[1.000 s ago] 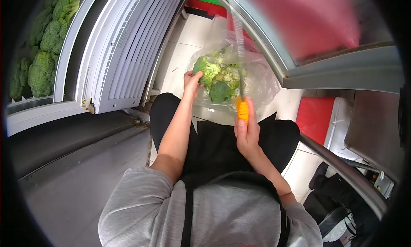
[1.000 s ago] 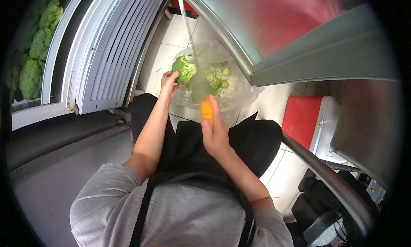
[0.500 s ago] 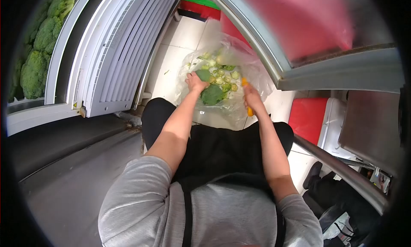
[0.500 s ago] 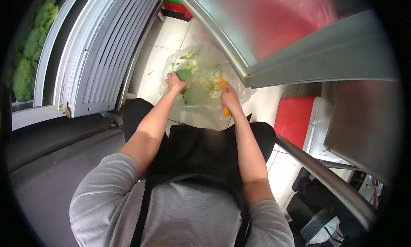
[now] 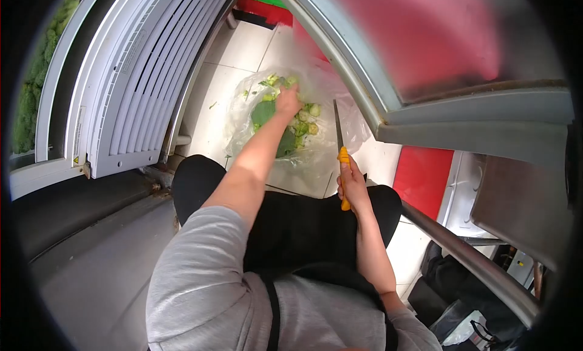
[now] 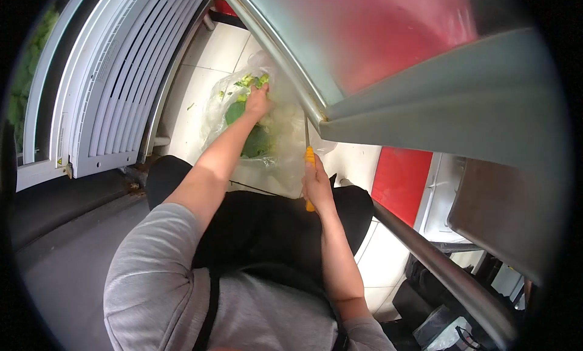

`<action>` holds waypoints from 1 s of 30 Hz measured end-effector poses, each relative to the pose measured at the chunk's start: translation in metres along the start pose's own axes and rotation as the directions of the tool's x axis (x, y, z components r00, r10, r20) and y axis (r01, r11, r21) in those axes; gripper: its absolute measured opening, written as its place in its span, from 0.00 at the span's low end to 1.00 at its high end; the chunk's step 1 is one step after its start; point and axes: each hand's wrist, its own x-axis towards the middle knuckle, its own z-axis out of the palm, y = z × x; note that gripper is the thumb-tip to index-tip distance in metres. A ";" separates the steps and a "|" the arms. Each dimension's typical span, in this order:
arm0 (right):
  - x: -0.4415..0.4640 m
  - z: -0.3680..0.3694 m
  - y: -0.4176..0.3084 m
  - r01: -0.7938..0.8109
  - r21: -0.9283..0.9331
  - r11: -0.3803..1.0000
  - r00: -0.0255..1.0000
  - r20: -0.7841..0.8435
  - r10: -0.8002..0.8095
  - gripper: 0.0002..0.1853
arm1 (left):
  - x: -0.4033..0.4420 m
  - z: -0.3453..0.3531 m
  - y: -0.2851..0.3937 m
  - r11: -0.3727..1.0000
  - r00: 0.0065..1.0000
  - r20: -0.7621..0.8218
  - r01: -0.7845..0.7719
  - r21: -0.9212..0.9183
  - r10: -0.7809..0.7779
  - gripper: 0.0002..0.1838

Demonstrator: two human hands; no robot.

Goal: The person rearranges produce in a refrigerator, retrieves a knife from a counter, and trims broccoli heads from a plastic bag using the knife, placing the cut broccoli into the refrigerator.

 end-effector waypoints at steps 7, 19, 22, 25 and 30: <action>0.012 0.001 -0.005 0.017 0.051 0.999 0.999 -0.033 -0.016 0.23 | 0.025 -0.067 0.036 0.965 0.975 -0.142 -0.195 -0.178 0.171 0.27; 0.009 -0.002 0.007 0.054 0.014 0.998 0.996 -0.077 -0.053 0.23 | -0.026 0.042 0.028 0.831 0.965 0.155 -0.260 0.492 0.210 0.49; -0.009 0.001 0.006 0.005 0.074 0.997 1.000 -0.031 -0.003 0.23 | -0.010 0.018 0.024 0.941 0.970 0.149 -0.227 0.251 0.194 0.50; -0.027 0.006 0.003 -0.006 0.086 0.996 1.000 0.016 0.005 0.24 | -0.016 -0.023 0.002 0.982 0.993 -0.052 -0.111 -0.154 0.104 0.48; -0.056 0.026 0.006 0.109 0.062 0.992 0.988 0.100 -0.115 0.25 | -0.069 -0.105 -0.030 0.904 0.959 -0.185 -0.267 -0.335 0.215 0.47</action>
